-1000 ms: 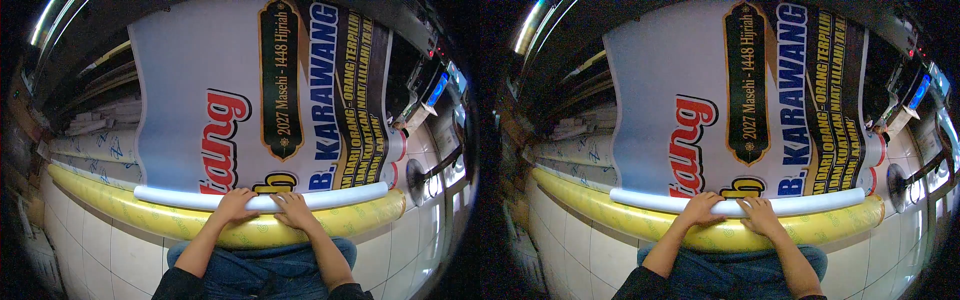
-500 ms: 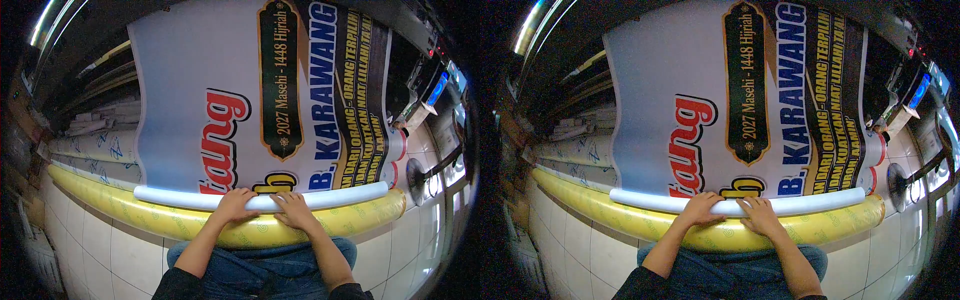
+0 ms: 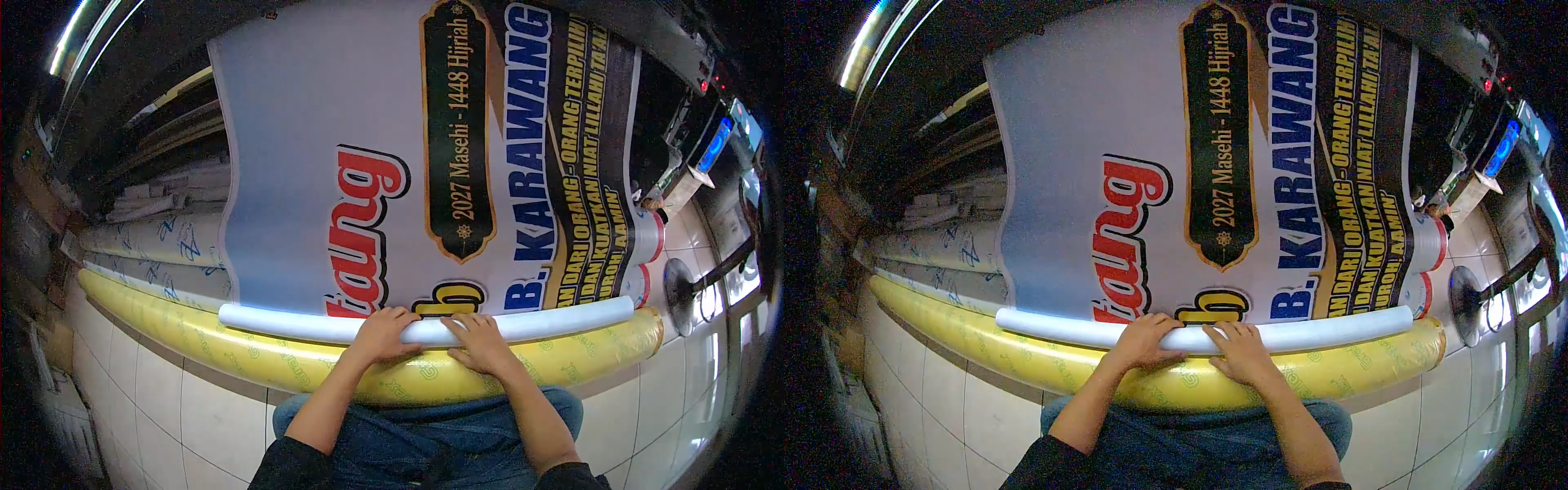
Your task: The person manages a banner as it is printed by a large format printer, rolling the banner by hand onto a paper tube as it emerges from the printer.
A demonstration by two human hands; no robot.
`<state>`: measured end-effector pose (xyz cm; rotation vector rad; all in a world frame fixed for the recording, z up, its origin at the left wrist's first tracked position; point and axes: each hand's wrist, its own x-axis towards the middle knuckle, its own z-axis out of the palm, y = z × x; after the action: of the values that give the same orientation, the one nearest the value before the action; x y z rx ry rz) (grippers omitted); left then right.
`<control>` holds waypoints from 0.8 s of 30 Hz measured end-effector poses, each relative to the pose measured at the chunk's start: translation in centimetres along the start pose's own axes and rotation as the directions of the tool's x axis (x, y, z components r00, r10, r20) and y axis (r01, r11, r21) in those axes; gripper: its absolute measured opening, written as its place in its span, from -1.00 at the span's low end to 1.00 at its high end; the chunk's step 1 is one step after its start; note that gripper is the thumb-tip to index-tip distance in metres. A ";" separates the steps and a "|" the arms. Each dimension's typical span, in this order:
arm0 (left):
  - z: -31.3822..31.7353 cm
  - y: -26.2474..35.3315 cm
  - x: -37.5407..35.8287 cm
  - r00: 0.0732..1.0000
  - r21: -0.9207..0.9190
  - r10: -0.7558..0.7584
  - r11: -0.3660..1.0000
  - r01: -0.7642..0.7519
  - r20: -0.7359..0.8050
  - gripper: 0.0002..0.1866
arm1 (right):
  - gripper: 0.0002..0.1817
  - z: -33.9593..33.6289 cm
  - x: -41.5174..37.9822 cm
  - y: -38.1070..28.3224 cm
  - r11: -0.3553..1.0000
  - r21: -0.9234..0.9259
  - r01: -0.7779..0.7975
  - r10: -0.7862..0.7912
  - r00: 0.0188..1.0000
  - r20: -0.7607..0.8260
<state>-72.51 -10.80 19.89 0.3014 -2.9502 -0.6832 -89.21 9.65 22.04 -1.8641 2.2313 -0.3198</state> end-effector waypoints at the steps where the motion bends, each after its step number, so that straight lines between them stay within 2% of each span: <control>1: 0.0 0.0 0.0 1.000 0.000 0.000 1.000 0.000 0.000 -0.35 | -0.26 -0.1 0.0 0.0 1.000 0.000 0.000 0.000 1.000 0.000; 10: -0.1 0.1 0.1 1.000 -0.009 0.006 1.000 -0.006 -0.002 -0.36 | -0.25 0.2 0.0 0.1 1.000 -0.016 -0.005 0.005 1.000 0.012; 15: 0.2 -0.2 0.0 0.996 -0.012 0.050 0.999 -0.051 -0.068 -0.35 | -0.25 0.0 0.0 0.0 1.000 -0.014 -0.007 0.007 1.000 0.015; 24: 0.2 0.0 0.0 0.995 -0.001 0.048 0.999 -0.048 -0.085 -0.34 | -0.25 -0.1 -0.1 -0.1 1.000 -0.008 0.001 -0.001 1.000 0.005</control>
<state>-72.49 -10.71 19.68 0.2515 -2.8654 -0.6524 -89.14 9.70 22.12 -1.8685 2.2314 -0.3059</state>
